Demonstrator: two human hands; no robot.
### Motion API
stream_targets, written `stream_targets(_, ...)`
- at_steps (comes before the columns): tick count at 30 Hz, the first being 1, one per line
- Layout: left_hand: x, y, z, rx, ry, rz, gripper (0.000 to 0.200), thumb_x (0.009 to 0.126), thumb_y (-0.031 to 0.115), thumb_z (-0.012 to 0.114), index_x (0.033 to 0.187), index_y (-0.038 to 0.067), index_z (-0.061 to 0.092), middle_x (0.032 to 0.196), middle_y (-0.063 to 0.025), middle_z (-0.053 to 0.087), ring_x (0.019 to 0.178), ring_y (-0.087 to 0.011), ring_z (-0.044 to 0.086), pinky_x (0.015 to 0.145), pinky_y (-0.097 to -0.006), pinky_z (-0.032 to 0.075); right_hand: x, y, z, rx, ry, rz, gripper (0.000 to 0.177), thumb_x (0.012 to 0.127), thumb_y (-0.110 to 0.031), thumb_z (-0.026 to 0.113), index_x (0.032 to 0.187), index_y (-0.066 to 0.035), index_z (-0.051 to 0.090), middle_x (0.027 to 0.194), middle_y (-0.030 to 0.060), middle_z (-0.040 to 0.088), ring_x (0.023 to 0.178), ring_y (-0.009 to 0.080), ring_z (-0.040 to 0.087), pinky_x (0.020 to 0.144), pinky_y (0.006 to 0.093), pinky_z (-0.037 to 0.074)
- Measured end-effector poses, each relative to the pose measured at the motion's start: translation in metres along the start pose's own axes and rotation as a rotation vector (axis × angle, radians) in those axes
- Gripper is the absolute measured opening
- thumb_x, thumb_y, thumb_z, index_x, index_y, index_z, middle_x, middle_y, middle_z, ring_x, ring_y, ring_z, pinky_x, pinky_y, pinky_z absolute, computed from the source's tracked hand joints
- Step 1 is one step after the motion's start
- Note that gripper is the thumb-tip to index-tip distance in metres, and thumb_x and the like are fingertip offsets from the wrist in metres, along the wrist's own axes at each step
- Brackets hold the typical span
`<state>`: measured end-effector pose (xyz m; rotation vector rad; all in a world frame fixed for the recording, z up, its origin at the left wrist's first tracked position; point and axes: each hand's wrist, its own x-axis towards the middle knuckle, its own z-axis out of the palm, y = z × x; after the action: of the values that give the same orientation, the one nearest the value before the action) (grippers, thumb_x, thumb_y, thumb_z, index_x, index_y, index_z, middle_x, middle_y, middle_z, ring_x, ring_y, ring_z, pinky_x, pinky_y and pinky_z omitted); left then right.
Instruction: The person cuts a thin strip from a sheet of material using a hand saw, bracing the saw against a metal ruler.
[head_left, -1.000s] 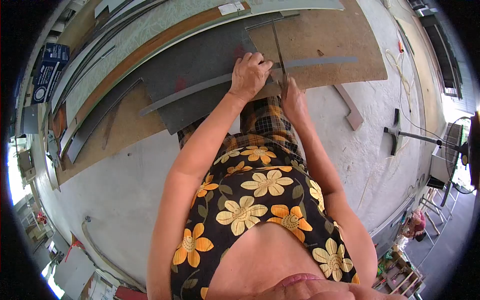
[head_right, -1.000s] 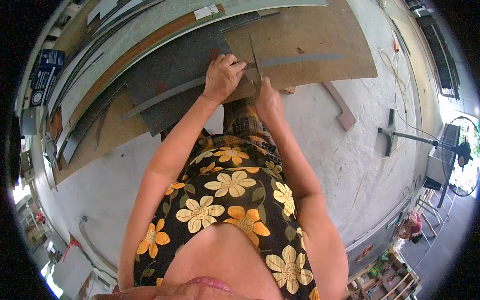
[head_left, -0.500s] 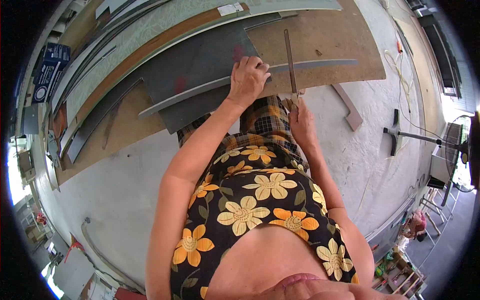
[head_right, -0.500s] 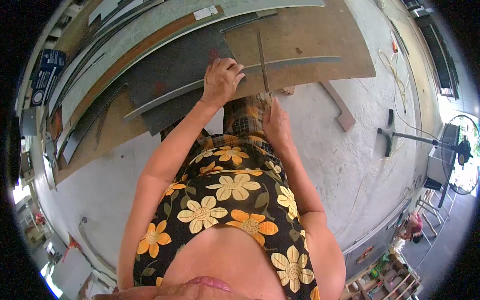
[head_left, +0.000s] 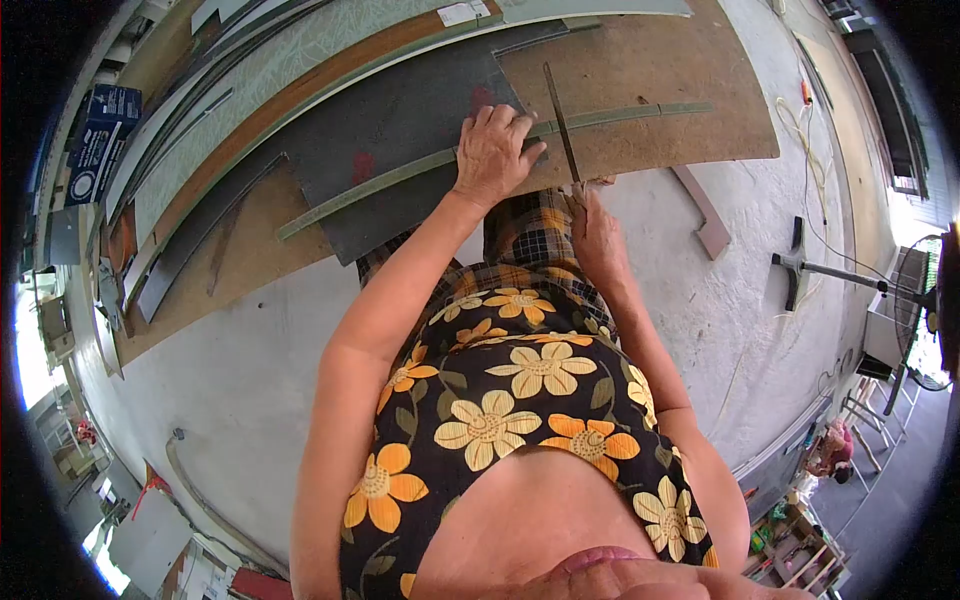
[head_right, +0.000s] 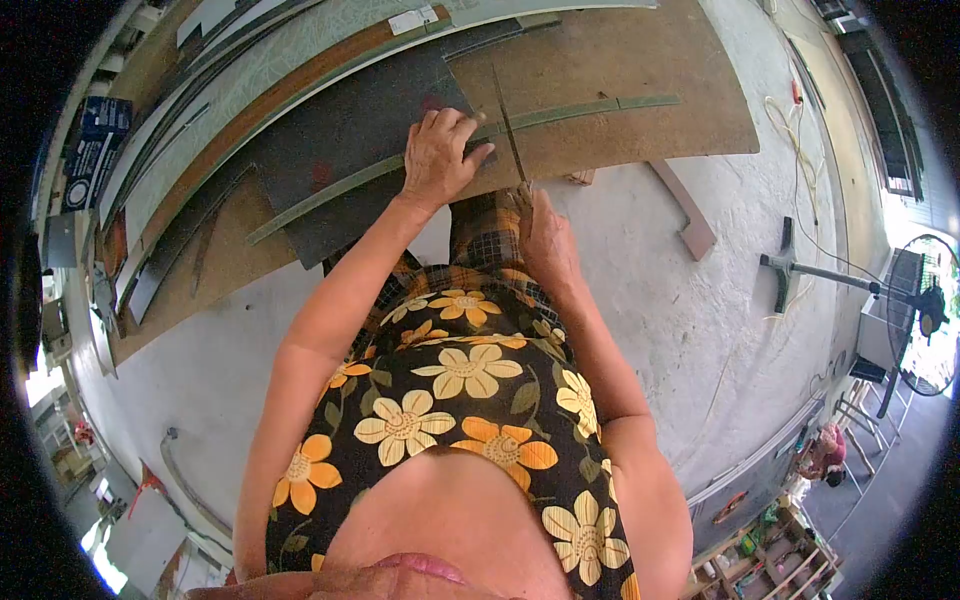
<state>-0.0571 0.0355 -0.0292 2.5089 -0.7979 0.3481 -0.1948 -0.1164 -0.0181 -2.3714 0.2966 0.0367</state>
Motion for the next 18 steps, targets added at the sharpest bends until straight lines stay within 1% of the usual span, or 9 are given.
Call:
stream_targets(2,0.0001,0.0019,0.0008,-0.011,-0.011,-0.023,0.031,0.080,0.027,0.075,0.106,0.012,0.069,0.096,-0.0024,0.057,0.096,-0.0228,0.054,0.084,-0.0408,0.044,0.0006,-0.0004,0.0007,-0.010,-0.029,0.022,0.014,0.092,-0.011,0.048,0.102,-0.002,0.044,0.079,0.0314,0.060,0.080,0.0524,0.057,0.066,0.0587,0.043)
stream_targets(4,0.0017,0.0016,0.0034,-0.017,0.009,-0.049,0.028,0.078,0.027,0.076,0.102,0.013,0.072,0.094,-0.0025,0.057,0.094,-0.0228,0.055,0.083,-0.0408,0.045,0.0010,0.0014,0.0027,-0.050,-0.050,0.040,0.016,0.093,-0.010,0.046,0.106,-0.001,0.047,0.084,0.0319,0.060,0.083,0.0517,0.057,0.069,0.0582,0.044)
stream_targets(5,0.0015,0.0014,0.0040,-0.014,0.020,-0.039,0.028,0.078,0.026,0.077,0.101,0.013,0.072,0.094,-0.0026,0.057,0.094,-0.0228,0.055,0.082,-0.0408,0.045,0.0016,0.0020,0.0039,-0.070,-0.061,0.047,0.018,0.093,-0.010,0.045,0.108,0.000,0.048,0.087,0.0322,0.061,0.085,0.0514,0.057,0.070,0.0579,0.044)
stream_targets(7,0.0018,0.0001,0.0039,-0.006,0.042,-0.017,0.027,0.076,0.025,0.078,0.100,0.013,0.073,0.093,-0.0028,0.057,0.092,-0.0228,0.056,0.081,-0.0409,0.046,0.0023,0.0023,0.0057,-0.060,-0.057,0.063,0.017,0.093,-0.009,0.046,0.107,0.000,0.048,0.086,0.0324,0.060,0.085,0.0515,0.057,0.070,0.0577,0.044)
stream_targets(11,0.0017,0.0000,0.0031,-0.026,0.049,-0.019,0.026,0.075,0.023,0.078,0.099,0.013,0.073,0.092,-0.0022,0.057,0.091,-0.0227,0.057,0.080,-0.0407,0.047,0.0016,-0.0020,0.0034,-0.014,-0.074,0.116,0.015,0.092,-0.008,0.046,0.104,0.000,0.048,0.087,0.0329,0.060,0.086,0.0517,0.057,0.070,0.0565,0.044)
stream_targets(14,0.0027,-0.0002,0.0026,-0.031,0.056,-0.016,0.025,0.074,0.021,0.078,0.098,0.013,0.072,0.092,-0.0015,0.057,0.090,-0.0223,0.057,0.079,-0.0397,0.048,0.0027,-0.0071,0.0027,-0.040,-0.086,0.125,0.014,0.092,-0.008,0.047,0.104,0.000,0.047,0.087,0.0333,0.060,0.087,0.0519,0.057,0.069,0.0554,0.044)
stream_targets(18,0.0023,-0.0010,0.0038,-0.038,0.070,-0.006,0.025,0.074,0.019,0.078,0.097,0.013,0.072,0.092,-0.0009,0.058,0.091,-0.0221,0.057,0.078,-0.0388,0.049,0.0046,-0.0061,0.0020,-0.024,-0.088,0.079,0.015,0.092,-0.008,0.047,0.104,0.000,0.047,0.088,0.0332,0.060,0.089,0.0521,0.056,0.070,0.0561,0.044)
